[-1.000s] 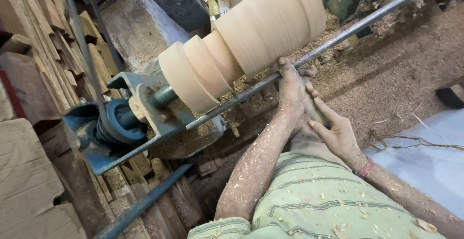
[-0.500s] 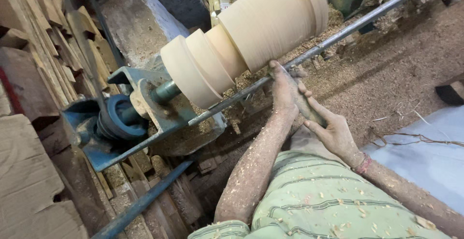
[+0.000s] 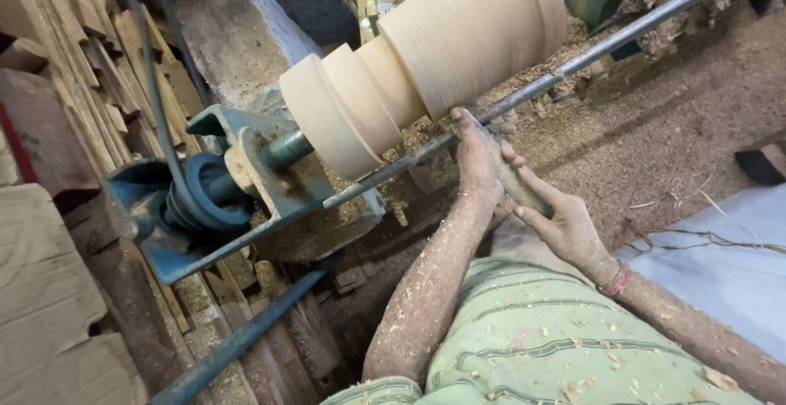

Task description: The person shapes a spinning wooden vessel on a lathe, holding a chisel against the rotating wood with both hands to cut and smooth its profile. They reposition the chisel along the tool rest and continue cutting the curved surface of the workpiece.

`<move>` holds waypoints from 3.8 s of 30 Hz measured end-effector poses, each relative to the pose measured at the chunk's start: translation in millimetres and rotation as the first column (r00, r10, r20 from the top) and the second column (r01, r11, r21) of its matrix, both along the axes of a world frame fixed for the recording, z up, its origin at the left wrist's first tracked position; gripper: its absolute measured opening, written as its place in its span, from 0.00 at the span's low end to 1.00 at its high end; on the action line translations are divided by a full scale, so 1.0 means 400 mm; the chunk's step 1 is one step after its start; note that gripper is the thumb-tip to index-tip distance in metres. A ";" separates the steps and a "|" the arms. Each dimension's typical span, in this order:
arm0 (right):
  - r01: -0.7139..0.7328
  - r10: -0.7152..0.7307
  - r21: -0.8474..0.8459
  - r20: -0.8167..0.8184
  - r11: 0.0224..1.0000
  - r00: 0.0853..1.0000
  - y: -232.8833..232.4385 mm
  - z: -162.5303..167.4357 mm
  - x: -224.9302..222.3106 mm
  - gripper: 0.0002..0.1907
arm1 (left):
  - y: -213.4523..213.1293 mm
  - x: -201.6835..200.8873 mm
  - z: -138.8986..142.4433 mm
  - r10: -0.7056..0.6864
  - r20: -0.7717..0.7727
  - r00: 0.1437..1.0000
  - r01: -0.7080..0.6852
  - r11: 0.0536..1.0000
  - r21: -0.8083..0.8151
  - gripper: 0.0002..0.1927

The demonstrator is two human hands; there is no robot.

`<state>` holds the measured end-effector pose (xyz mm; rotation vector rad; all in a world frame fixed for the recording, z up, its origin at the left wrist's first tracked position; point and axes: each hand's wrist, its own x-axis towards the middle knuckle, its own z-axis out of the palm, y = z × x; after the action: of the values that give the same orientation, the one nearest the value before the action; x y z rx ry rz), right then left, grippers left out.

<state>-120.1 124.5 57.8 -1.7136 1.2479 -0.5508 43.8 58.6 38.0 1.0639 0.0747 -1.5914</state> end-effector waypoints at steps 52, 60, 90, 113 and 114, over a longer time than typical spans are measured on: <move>-0.031 0.032 0.027 -0.026 0.999 0.999 -0.001 0.003 0.025 0.36 | 0.030 0.009 0.003 0.173 0.032 0.984 -0.169 0.981 -0.096 0.43; -0.099 0.102 0.036 -0.067 0.994 0.993 -0.029 0.020 0.012 0.36 | 0.025 0.002 0.003 0.212 0.028 0.977 -0.210 0.975 -0.075 0.43; -0.164 0.162 -0.027 -0.069 0.986 0.984 -0.109 0.031 -0.028 0.36 | -0.014 -0.011 -0.041 0.148 -0.060 0.987 -0.158 0.953 -0.257 0.51; 0.019 -0.001 0.145 -0.126 0.989 0.992 -0.116 0.030 -0.075 0.38 | -0.072 -0.080 -0.050 0.100 0.003 0.995 -0.096 0.958 -0.271 0.47; 0.014 0.003 0.136 -0.122 0.991 0.993 -0.117 0.030 -0.077 0.38 | -0.072 -0.082 -0.050 0.103 0.013 0.995 -0.095 0.959 -0.268 0.46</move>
<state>-150.9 77.5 69.8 -1.6483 1.3455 -0.3592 11.0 29.8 17.9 0.8572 -0.1012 -1.4496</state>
